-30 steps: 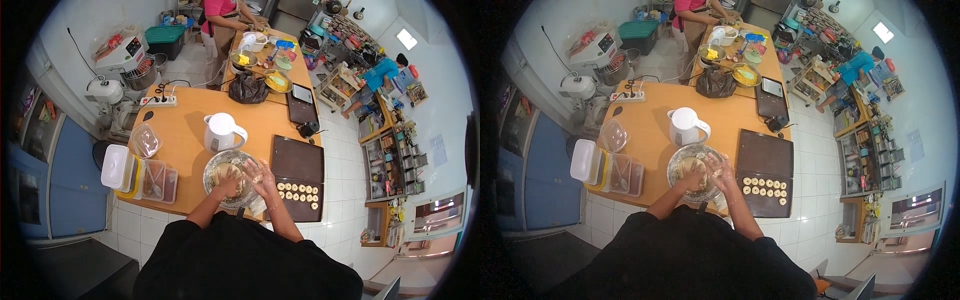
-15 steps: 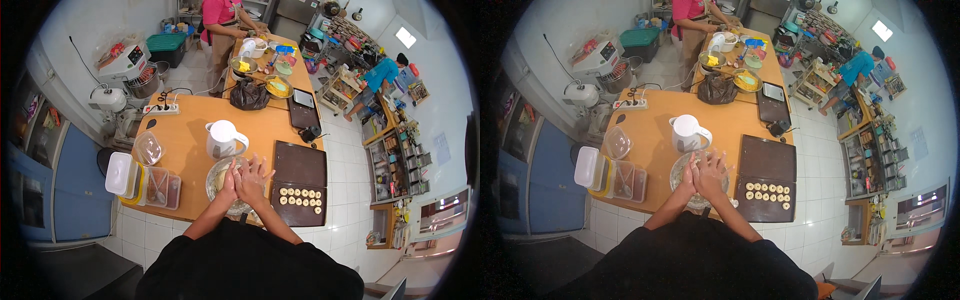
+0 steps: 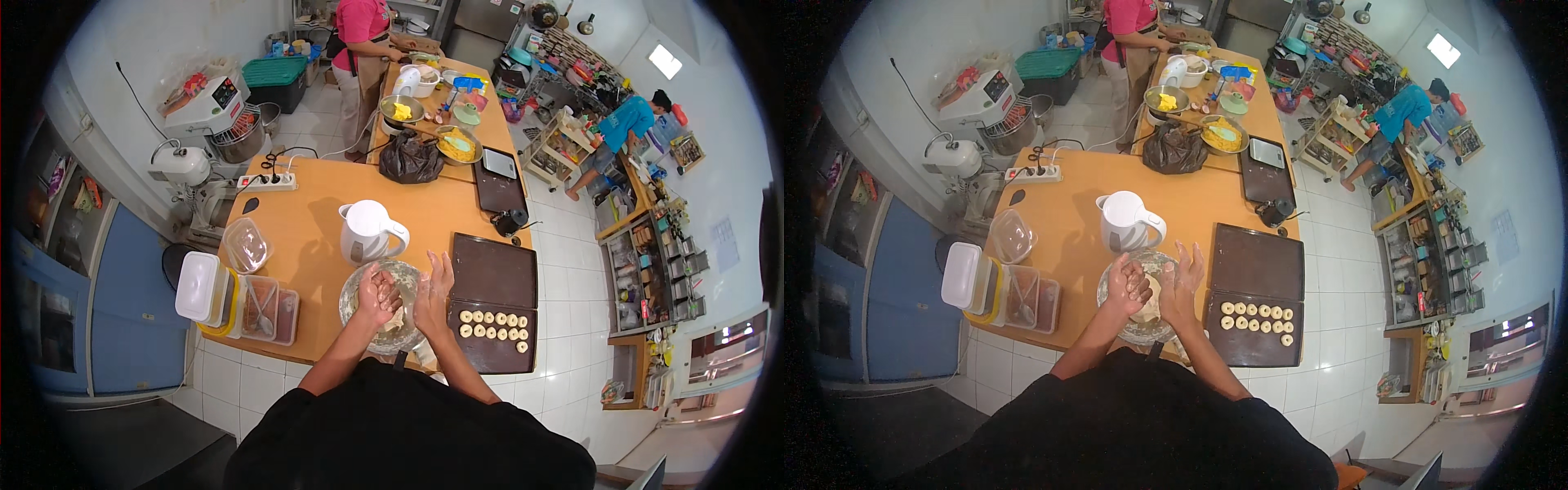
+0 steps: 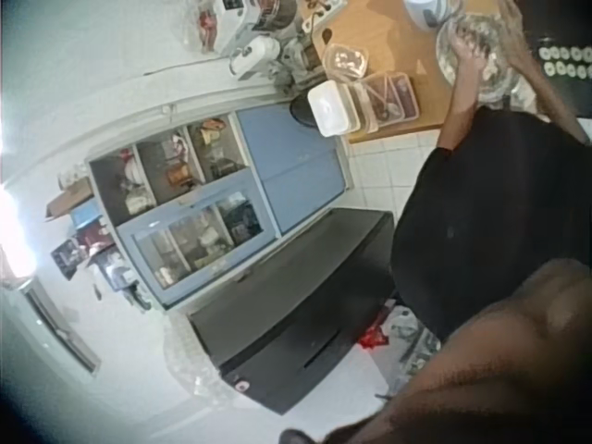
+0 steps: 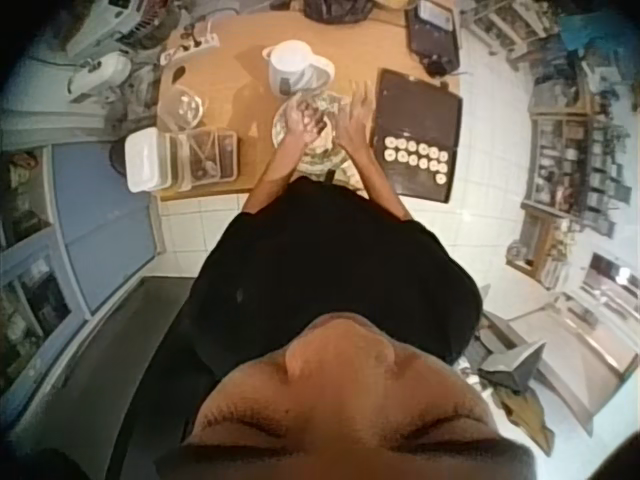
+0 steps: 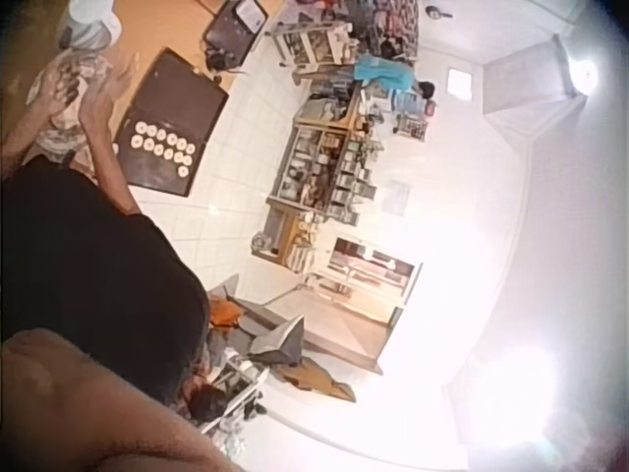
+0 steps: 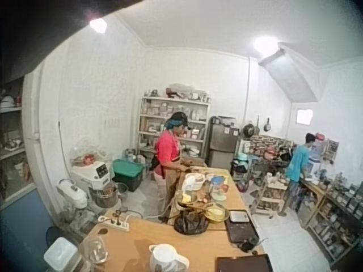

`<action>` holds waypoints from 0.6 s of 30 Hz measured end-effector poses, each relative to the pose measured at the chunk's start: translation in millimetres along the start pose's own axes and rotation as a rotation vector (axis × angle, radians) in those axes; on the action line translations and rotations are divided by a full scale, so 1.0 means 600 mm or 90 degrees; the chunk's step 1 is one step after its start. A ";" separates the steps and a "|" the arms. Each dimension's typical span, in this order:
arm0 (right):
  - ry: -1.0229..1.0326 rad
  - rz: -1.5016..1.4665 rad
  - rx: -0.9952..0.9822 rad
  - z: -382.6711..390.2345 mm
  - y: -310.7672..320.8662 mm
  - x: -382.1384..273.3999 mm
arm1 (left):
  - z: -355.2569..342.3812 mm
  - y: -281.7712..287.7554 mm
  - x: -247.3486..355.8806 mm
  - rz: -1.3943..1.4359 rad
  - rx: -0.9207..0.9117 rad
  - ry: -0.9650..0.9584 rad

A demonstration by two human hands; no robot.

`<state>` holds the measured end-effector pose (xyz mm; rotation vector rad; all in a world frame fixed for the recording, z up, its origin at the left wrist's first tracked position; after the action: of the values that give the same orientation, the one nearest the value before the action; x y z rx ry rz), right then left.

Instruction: The person shapes donut dough into rings by hand, arranges them onto a baking tray, and takes more dough from a bowl to knead and form additional donuts.

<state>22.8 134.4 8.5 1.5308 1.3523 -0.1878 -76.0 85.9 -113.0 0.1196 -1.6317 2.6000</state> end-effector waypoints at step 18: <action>0.083 -0.054 0.051 -0.006 0.014 -0.034 | 0.041 -0.109 -0.056 -0.248 -0.174 -0.064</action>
<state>20.7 125.4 28.8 1.5758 1.5299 -0.1995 -35.3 91.3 -47.4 0.5031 -1.7666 2.0975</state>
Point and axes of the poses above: each hand's wrist, its own z-axis away from the middle knuckle, its own y-axis out of the back of the hand, x = y × z, the point moved 9 cm from there along -z, towards the middle knuckle, and after that the axes turned 7 degrees about y, right-handed, at the moved point
